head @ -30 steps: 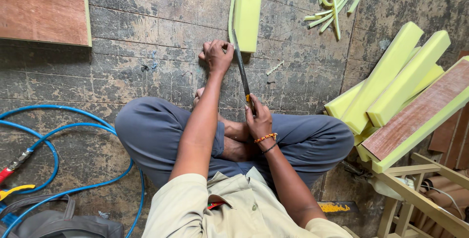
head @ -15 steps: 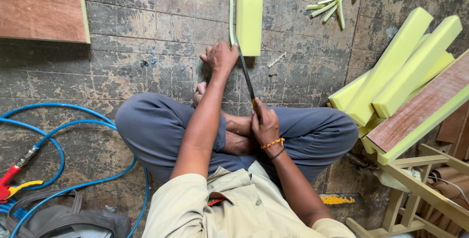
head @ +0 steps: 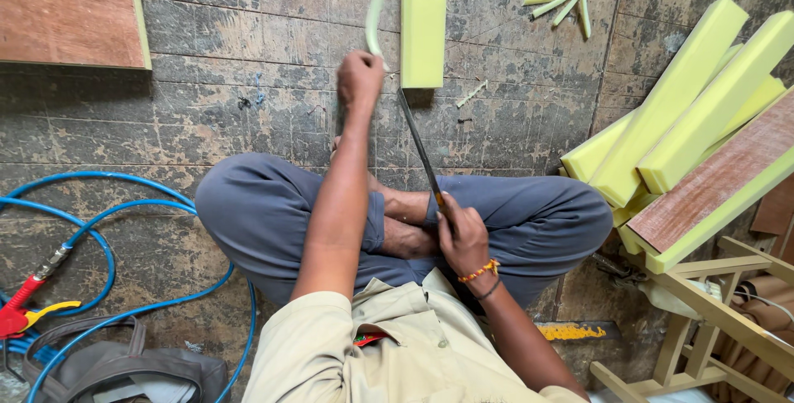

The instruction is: The person sits cross-legged on the workshop floor and cuts long yellow foam strips into narrower pieces using a long knife, drawing the blade through the foam by hand. They reposition each foam strip on the floor and set cut pieces aside, working through several strips one at a time.

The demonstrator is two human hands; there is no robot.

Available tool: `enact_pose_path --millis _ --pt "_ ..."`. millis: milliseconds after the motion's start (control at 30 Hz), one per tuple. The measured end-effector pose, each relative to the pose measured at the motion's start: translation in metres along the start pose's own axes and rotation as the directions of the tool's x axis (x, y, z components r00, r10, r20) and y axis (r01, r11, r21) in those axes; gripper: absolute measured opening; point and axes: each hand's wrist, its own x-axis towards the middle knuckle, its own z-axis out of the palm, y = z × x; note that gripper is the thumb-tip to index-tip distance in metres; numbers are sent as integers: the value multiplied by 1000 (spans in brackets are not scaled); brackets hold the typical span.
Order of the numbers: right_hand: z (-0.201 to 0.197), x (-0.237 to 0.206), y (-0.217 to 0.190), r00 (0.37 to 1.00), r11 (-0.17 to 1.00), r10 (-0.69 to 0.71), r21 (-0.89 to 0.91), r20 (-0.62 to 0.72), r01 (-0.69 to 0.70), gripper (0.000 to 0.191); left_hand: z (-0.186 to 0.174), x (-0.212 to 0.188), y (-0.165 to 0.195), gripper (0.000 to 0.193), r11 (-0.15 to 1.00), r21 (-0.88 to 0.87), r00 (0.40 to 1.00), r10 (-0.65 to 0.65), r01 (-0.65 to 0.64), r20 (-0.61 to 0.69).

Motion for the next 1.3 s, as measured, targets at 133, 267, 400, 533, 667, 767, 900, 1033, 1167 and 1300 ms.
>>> enact_pose_path --millis 133,267,400,533,667,767,900,1033,1167,1300 --pt "-19 -7 9 969 968 246 -46 4 -246 43 -24 17 0 29 870 434 614 479 -235 -627" --pt "-25 -2 35 937 889 317 390 -148 -240 40 3 3 13 31 729 588 761 587 -349 -276" --pt "-21 5 61 855 465 519 837 8 -290 40 69 -35 31 102 611 650 825 564 -452 44" --pt "-14 7 72 811 193 569 938 133 -289 35 88 -41 34 103 524 742 835 544 -418 86" --pt "0 16 69 833 167 509 925 215 -341 30 63 -22 27 95 451 788 801 592 -420 88" --pt "17 33 62 866 234 439 900 241 -369 30 11 -1 17 93 343 823 786 590 -453 187" --pt "39 63 54 881 276 390 880 266 -387 36 -52 24 19 100 182 837 777 510 -516 368" --pt "60 94 50 913 316 327 883 244 -348 31 -76 20 39 63 128 893 714 653 -432 252" --pt "92 121 52 918 463 300 801 259 -378 15 -99 -12 64 57 193 941 834 535 -277 136" --pt "135 147 61 919 843 276 389 281 -372 32 -70 -84 46 43 287 795 793 496 -535 355"
